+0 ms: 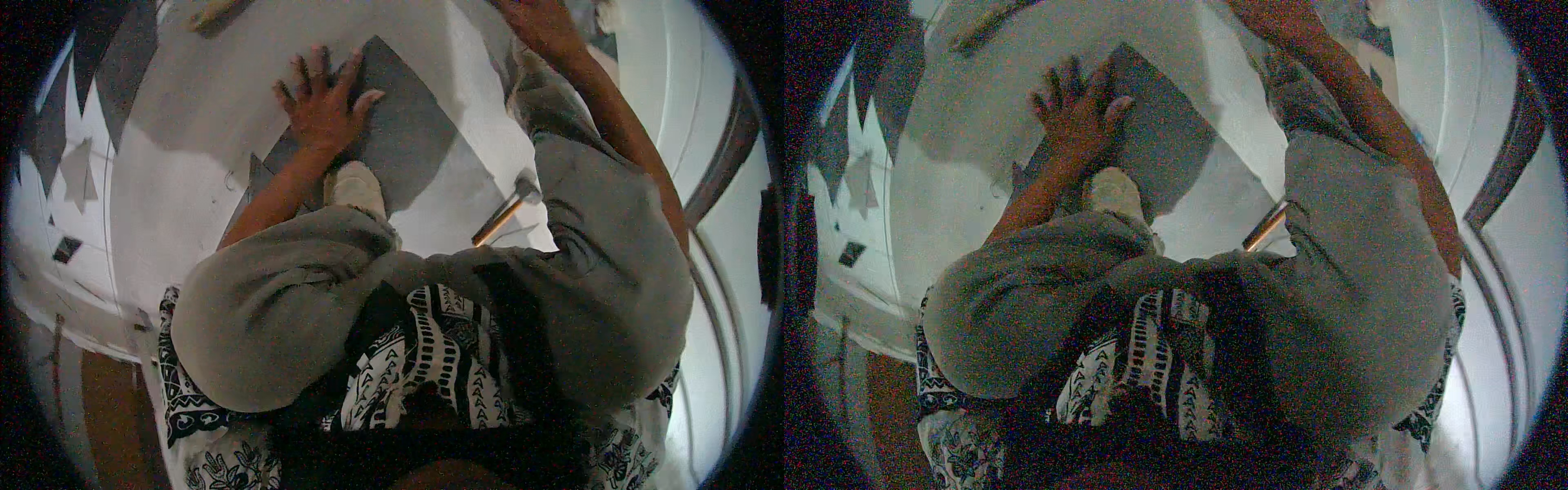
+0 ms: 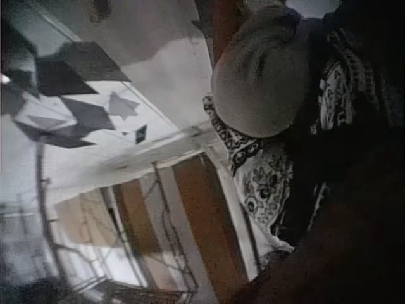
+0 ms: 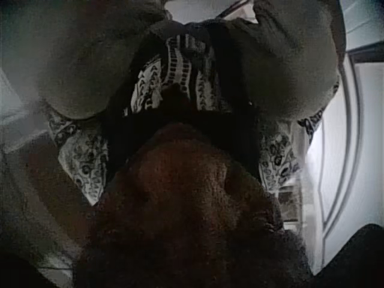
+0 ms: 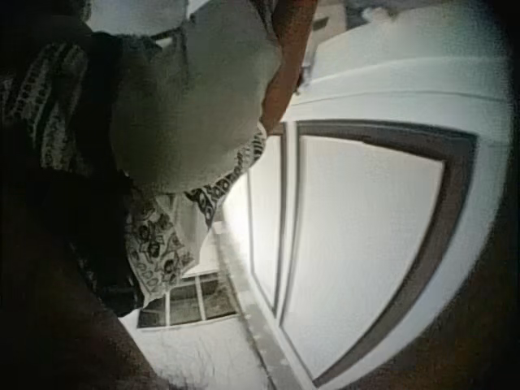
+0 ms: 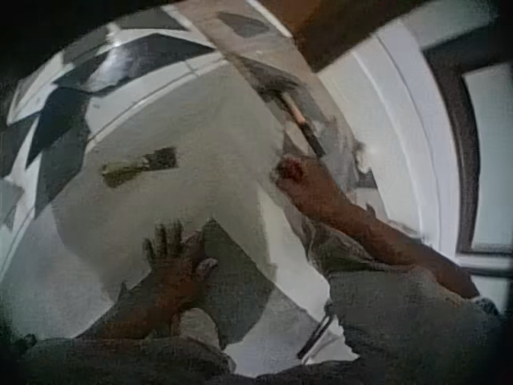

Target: The person cuts a gray floor tile using a handheld blade after marking it, then fits the piece against a wall edge while sitting on the floor.

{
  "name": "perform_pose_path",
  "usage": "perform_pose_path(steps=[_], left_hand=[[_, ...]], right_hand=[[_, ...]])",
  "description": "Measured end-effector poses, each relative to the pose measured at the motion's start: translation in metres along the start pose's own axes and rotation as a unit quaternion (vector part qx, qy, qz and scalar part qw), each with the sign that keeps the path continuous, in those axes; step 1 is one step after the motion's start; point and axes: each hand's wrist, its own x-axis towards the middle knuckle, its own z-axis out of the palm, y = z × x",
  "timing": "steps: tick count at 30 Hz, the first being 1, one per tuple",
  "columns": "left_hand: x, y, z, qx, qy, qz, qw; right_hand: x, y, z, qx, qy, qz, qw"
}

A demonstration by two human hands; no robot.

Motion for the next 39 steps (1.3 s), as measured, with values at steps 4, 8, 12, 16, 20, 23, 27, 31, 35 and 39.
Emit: perform_pose_path(steps=[4,8,12,16,20,23,27,31,35,39], left_hand=[[-0.003,-0.007,0.014,0.002,0.055,0.030,0.998],[-0.006,-0.005,0.019,-0.009,0.080,0.050,0.996],[-0.013,-0.002,0.016,-0.018,0.082,0.059,0.995],[-0.011,-0.003,-0.006,0.011,0.067,0.050,0.996],[-0.010,-0.006,0.005,0.064,0.034,0.033,0.997],[-0.008,0.008,-0.001,0.082,-0.004,0.030,0.996],[-0.014,0.037,0.008,0.009,-0.017,-0.063,0.998],[-0.007,0.041,0.015,0.016,-0.057,-0.087,0.994],[-0.011,0.023,0.030,0.017,-0.046,-0.085,0.995],[-0.013,0.033,0.022,0.030,-0.076,-0.106,0.991]], right_hand=[[-0.085,0.044,0.044,-0.022,0.024,0.014,0.999],[-0.166,0.055,0.109,-0.004,-0.081,0.174,0.981],[-0.174,0.074,0.151,0.022,-0.069,0.150,0.986],[-0.144,0.071,0.153,0.046,-0.046,0.101,0.993],[-0.123,0.072,0.150,-0.050,-0.054,0.020,0.997],[-0.128,0.071,0.163,-0.071,-0.073,-0.012,0.995],[-0.129,0.083,0.167,-0.062,-0.107,-0.021,0.992],[-0.107,0.136,0.174,0.059,-0.070,-0.135,0.987],[-0.117,0.116,0.189,0.048,-0.056,-0.063,0.995],[-0.126,0.096,0.180,0.000,-0.101,0.027,0.995]])
